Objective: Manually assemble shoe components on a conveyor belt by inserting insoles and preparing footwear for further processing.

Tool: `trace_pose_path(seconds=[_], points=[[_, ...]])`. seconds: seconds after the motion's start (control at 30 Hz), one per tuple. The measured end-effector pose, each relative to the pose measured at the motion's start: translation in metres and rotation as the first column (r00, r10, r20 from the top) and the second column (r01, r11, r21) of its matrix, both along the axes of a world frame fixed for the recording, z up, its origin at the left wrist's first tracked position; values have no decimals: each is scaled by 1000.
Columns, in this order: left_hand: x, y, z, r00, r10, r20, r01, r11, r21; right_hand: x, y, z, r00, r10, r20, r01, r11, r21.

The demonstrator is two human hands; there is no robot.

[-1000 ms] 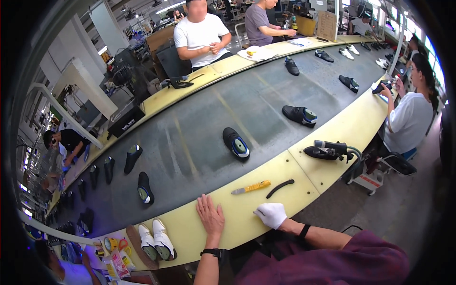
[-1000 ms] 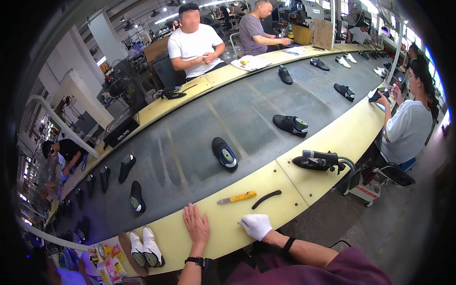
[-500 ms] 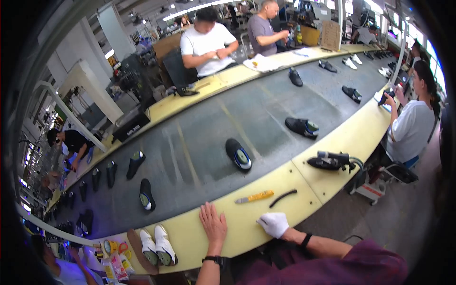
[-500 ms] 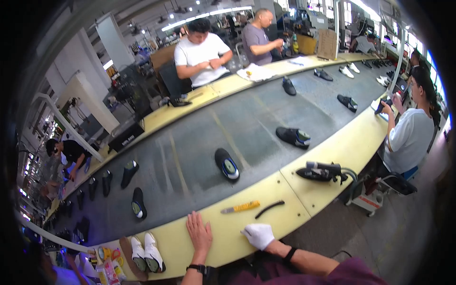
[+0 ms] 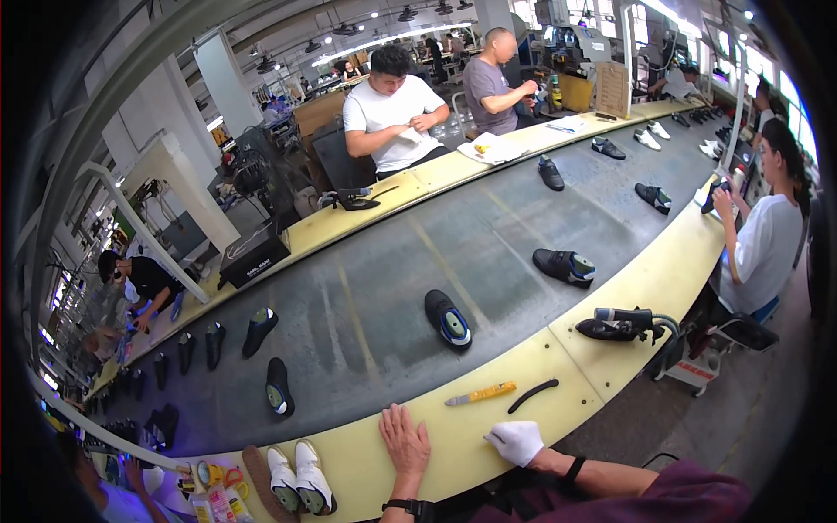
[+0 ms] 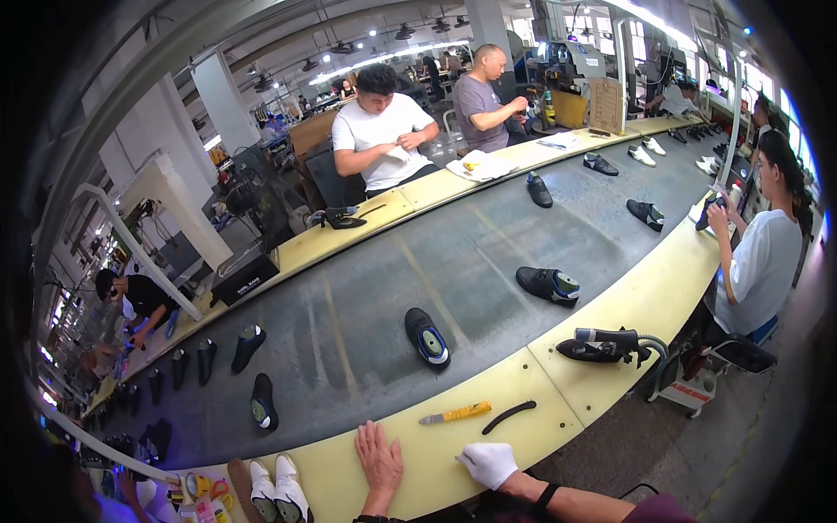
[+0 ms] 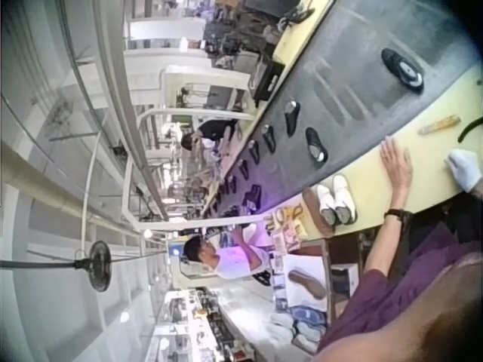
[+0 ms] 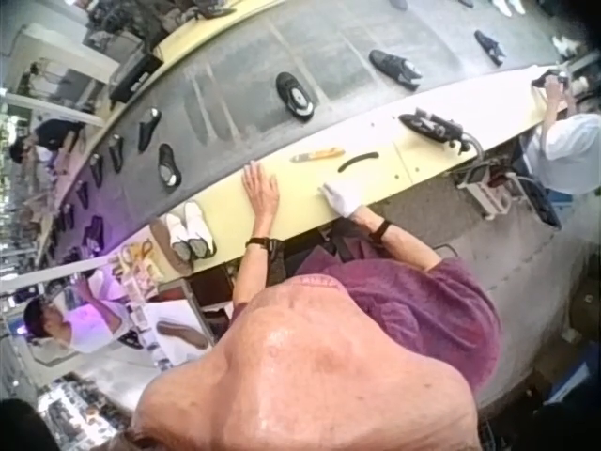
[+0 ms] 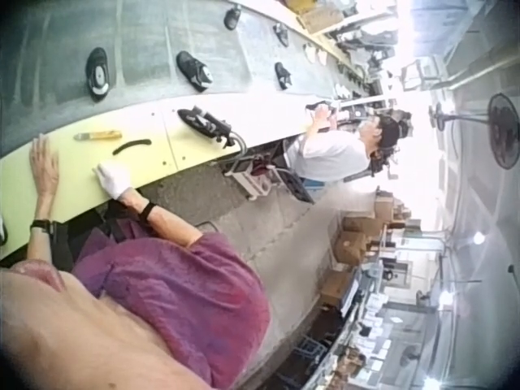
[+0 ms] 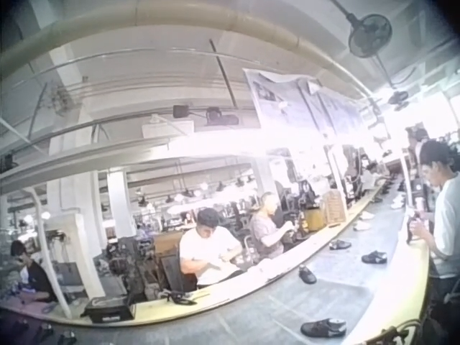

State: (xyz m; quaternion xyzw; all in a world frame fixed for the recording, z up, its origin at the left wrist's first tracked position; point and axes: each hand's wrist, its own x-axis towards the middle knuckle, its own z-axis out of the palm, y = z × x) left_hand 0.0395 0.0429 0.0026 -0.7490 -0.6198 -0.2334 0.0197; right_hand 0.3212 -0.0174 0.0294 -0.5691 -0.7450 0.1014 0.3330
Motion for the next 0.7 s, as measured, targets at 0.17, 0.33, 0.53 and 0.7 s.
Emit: trace_pose_path(seconds=[0.17, 0.33, 0.53, 0.7], points=[[1, -3, 2, 1000, 10, 5, -10, 1000, -14, -1, 0, 1, 1000, 9, -24, -9, 1000, -6], [3, -3, 6, 1000, -4, 10, 4, 1000, 8, 0, 0, 1, 1000, 13, -22, -13, 1000, -3], [1, -3, 4, 1000, 12, -5, -12, 1000, -2, -1, -1, 3, 1000, 11, -11, -11, 1000, -21], [2, -3, 5, 1000, 11, 8, -10, 1000, -11, -1, 0, -1, 1000, 17, -11, -17, 999, -32]])
